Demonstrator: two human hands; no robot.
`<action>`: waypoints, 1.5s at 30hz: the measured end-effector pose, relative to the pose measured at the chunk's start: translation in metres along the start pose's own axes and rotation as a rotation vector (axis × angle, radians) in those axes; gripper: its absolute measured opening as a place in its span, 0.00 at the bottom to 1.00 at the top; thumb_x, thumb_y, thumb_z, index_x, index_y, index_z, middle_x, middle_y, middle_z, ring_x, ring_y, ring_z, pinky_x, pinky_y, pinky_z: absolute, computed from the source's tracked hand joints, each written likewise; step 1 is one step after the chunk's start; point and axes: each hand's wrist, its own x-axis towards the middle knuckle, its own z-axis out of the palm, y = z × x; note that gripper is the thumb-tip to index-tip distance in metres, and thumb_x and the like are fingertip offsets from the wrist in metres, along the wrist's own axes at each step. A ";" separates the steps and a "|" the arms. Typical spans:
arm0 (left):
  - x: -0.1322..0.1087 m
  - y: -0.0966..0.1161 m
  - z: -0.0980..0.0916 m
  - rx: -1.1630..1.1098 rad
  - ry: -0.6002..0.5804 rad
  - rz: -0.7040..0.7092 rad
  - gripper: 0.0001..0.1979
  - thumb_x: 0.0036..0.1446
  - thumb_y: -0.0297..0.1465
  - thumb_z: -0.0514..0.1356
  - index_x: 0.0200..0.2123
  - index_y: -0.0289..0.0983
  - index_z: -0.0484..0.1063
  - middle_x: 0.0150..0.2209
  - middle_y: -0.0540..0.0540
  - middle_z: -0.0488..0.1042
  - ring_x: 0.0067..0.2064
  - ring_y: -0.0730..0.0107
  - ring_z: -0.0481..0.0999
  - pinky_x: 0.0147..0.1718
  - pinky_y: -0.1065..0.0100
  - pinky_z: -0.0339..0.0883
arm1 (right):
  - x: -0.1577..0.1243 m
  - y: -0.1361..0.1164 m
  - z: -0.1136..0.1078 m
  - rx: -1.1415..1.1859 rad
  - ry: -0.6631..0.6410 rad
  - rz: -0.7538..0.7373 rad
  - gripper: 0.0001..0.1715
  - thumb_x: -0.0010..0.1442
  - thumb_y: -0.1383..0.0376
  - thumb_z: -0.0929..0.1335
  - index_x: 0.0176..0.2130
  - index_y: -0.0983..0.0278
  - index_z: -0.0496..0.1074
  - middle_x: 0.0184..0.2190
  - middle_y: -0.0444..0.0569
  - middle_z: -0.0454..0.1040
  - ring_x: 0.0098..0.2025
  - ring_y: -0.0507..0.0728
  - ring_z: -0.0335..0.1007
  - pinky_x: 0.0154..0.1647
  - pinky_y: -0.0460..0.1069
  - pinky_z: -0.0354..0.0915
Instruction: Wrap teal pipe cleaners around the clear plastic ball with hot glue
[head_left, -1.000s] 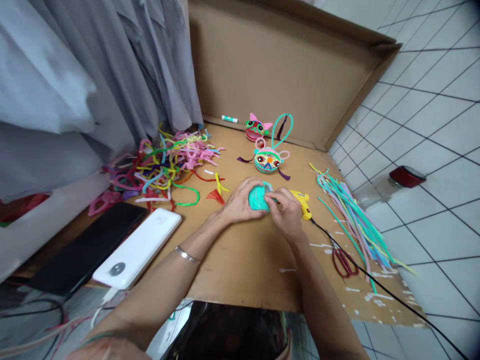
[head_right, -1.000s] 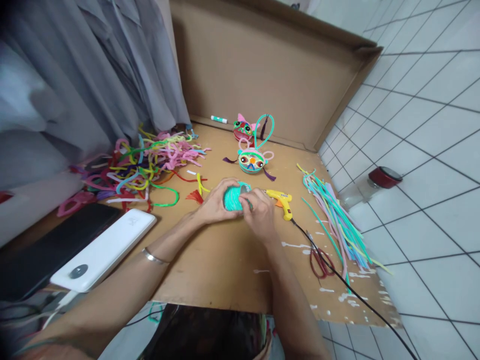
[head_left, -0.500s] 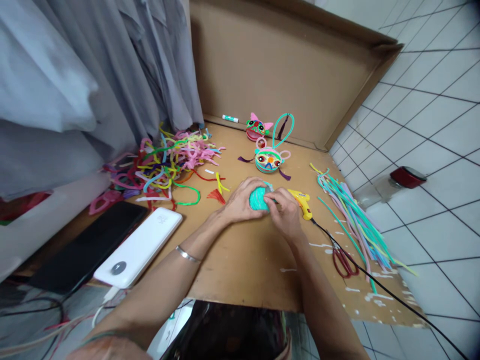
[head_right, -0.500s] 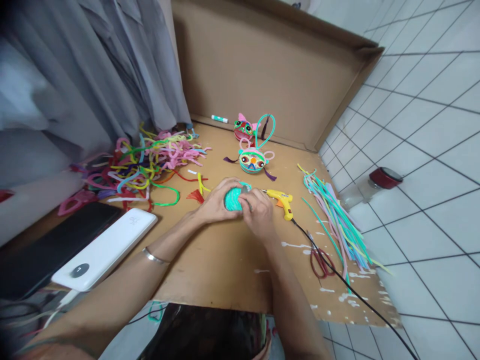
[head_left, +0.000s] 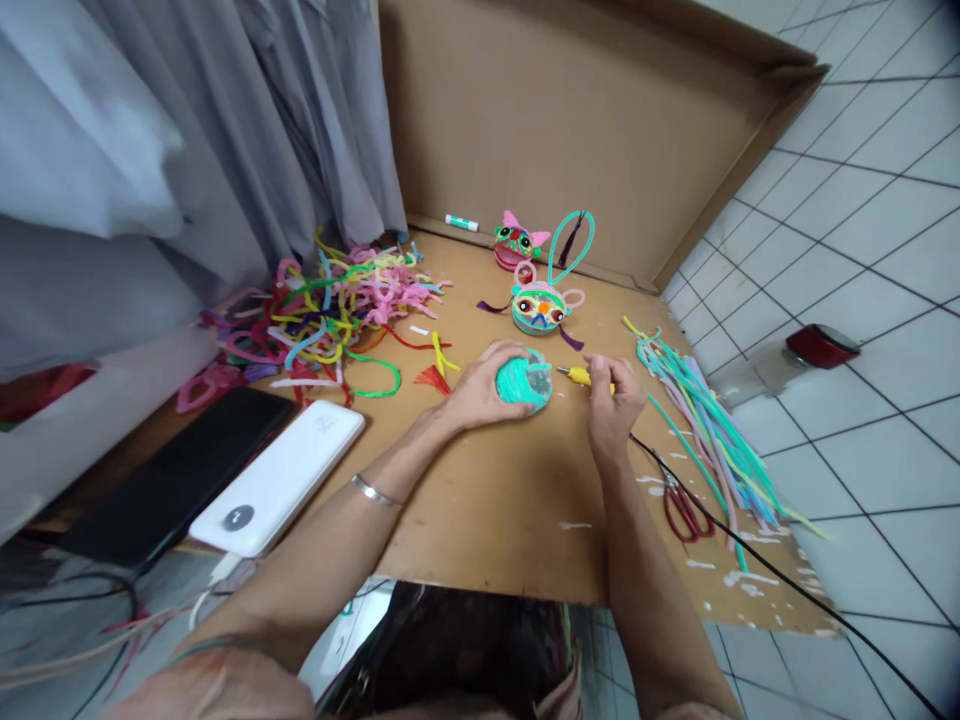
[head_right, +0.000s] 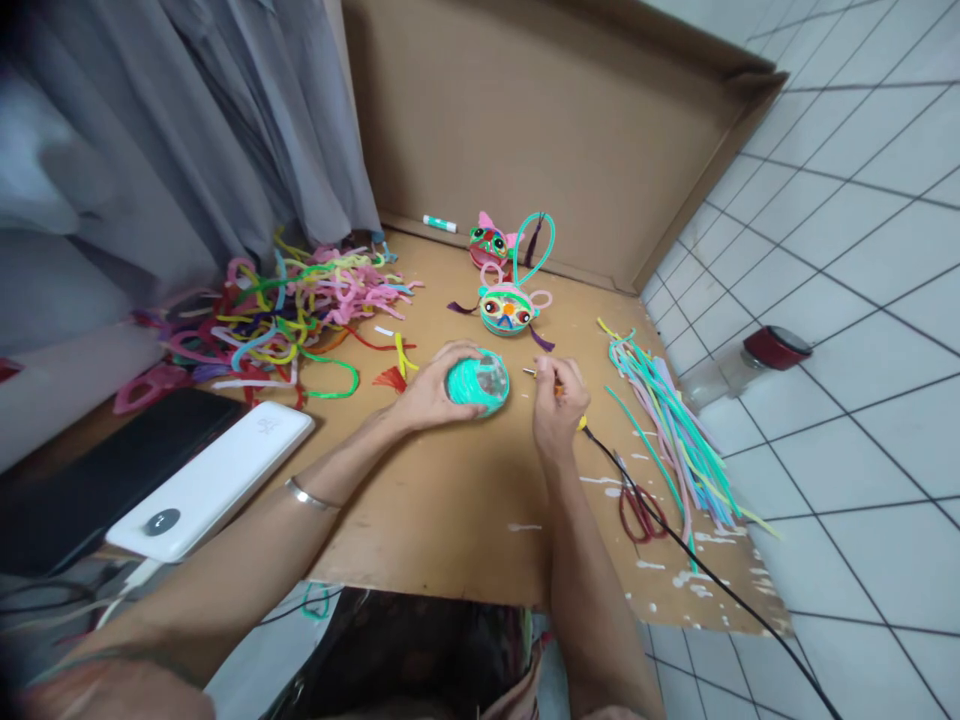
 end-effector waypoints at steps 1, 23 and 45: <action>0.000 0.002 -0.001 -0.015 0.000 -0.036 0.34 0.39 0.36 0.71 0.52 0.39 0.69 0.56 0.41 0.70 0.59 0.51 0.70 0.61 0.51 0.63 | 0.001 0.004 0.000 -0.007 0.038 0.024 0.19 0.66 0.54 0.63 0.34 0.63 0.76 0.29 0.47 0.74 0.34 0.54 0.70 0.36 0.50 0.67; 0.004 -0.012 -0.015 -0.162 -0.031 -0.275 0.39 0.37 0.42 0.70 0.54 0.37 0.67 0.53 0.42 0.71 0.54 0.52 0.73 0.55 0.54 0.68 | -0.004 0.083 -0.006 -0.922 -0.170 0.315 0.32 0.51 0.45 0.71 0.38 0.72 0.76 0.40 0.75 0.75 0.45 0.75 0.72 0.46 0.70 0.64; 0.005 -0.009 -0.014 -0.244 -0.095 -0.308 0.42 0.37 0.40 0.70 0.58 0.36 0.65 0.57 0.40 0.70 0.57 0.49 0.71 0.58 0.53 0.65 | 0.014 0.036 -0.008 -0.285 0.001 -0.110 0.19 0.51 0.53 0.71 0.39 0.63 0.75 0.36 0.51 0.75 0.38 0.60 0.71 0.43 0.56 0.70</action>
